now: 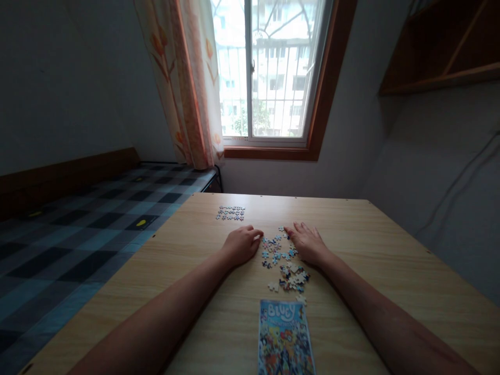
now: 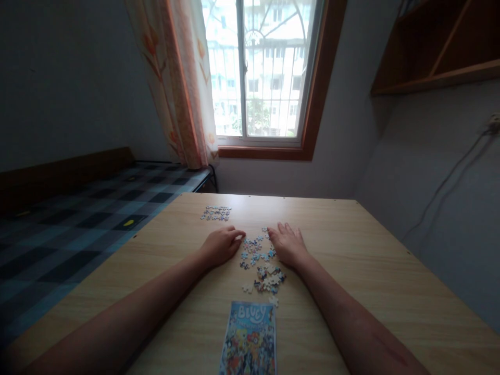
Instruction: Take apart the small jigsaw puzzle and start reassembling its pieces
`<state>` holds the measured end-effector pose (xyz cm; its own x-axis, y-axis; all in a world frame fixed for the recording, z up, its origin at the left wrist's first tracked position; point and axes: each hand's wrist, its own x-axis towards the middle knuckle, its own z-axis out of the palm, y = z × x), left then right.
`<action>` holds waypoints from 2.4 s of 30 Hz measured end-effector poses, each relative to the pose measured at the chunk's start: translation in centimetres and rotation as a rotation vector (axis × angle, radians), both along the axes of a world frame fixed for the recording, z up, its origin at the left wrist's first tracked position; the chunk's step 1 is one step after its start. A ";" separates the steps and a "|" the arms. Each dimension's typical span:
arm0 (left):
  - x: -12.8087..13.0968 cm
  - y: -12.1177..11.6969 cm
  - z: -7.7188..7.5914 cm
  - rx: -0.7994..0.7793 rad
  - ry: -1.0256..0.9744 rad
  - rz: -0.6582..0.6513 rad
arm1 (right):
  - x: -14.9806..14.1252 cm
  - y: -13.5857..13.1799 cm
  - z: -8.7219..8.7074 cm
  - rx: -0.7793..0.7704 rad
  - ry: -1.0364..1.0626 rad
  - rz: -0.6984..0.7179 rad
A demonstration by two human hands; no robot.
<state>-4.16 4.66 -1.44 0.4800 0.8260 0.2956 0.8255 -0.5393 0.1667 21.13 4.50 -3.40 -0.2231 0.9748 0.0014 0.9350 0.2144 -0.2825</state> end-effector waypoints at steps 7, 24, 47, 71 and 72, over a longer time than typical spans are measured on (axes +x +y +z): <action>0.2 -0.2 0.3 -0.028 0.011 0.023 | -1.0 -0.3 0.2 -0.024 0.075 0.070; 1.0 0.3 -0.8 -0.027 0.134 -0.108 | -1.2 -0.2 0.0 0.102 0.236 0.007; -3.6 1.2 4.8 -0.208 0.418 0.547 | 0.7 0.5 -1.6 0.296 0.476 0.065; -13.4 5.5 2.2 -0.179 0.055 0.092 | 0.8 0.1 -1.5 0.246 0.480 0.071; -13.5 5.6 2.3 -0.163 0.076 0.119 | 0.9 0.1 -1.5 0.244 0.477 0.074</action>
